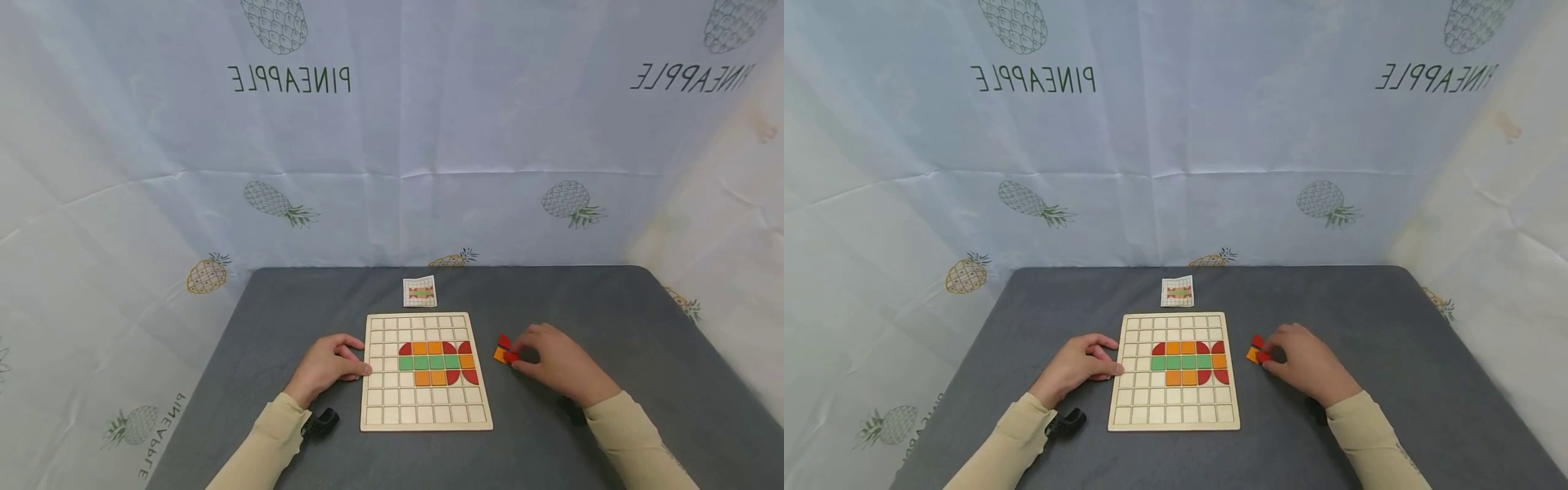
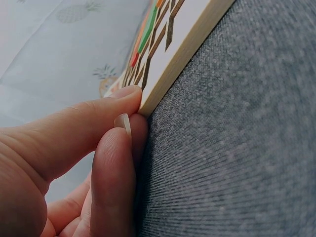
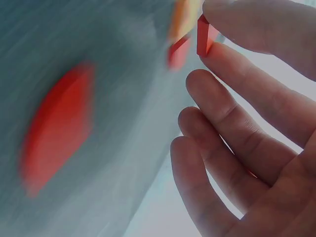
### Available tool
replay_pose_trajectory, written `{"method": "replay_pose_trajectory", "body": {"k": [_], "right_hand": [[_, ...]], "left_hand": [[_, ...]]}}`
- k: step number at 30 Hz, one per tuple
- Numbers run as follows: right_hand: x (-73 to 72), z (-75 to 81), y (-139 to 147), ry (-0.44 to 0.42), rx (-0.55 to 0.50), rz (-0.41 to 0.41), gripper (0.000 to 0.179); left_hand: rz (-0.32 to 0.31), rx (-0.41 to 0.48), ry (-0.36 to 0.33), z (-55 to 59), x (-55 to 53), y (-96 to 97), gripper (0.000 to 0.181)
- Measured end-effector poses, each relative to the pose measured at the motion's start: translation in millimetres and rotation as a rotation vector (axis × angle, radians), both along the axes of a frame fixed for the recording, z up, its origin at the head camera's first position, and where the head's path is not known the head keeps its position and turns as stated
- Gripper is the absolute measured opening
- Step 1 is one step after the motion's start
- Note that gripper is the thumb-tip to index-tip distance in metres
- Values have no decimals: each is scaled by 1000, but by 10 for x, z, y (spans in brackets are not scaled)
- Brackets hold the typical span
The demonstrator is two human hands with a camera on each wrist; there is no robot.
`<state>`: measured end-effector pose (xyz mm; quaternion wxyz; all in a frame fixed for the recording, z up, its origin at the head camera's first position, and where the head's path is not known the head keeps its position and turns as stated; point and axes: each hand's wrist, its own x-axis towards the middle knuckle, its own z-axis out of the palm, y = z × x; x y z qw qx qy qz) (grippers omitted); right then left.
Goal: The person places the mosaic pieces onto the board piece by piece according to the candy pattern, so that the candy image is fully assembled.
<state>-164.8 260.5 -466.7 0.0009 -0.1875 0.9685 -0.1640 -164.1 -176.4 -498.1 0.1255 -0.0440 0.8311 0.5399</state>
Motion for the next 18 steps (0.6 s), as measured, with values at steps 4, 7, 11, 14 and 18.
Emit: {"method": "replay_pose_trajectory", "body": {"k": [4,7,11,14,18], "right_hand": [[-52,17,-330,16,-31,31,14],[-79,42,-605,9,-44,72,15],[-94,62,-934,10,-57,120,13],[-83,64,-1137,24,-71,161,12],[-47,59,-1355,31,-90,209,12]], "left_hand": [[0,12,-4,-8,1,-4,52],[1,14,-5,-16,5,-2,52],[0,3,-4,-15,8,-1,52],[-6,2,-2,-8,4,-2,52],[-8,14,-3,6,-5,-8,52]]}}
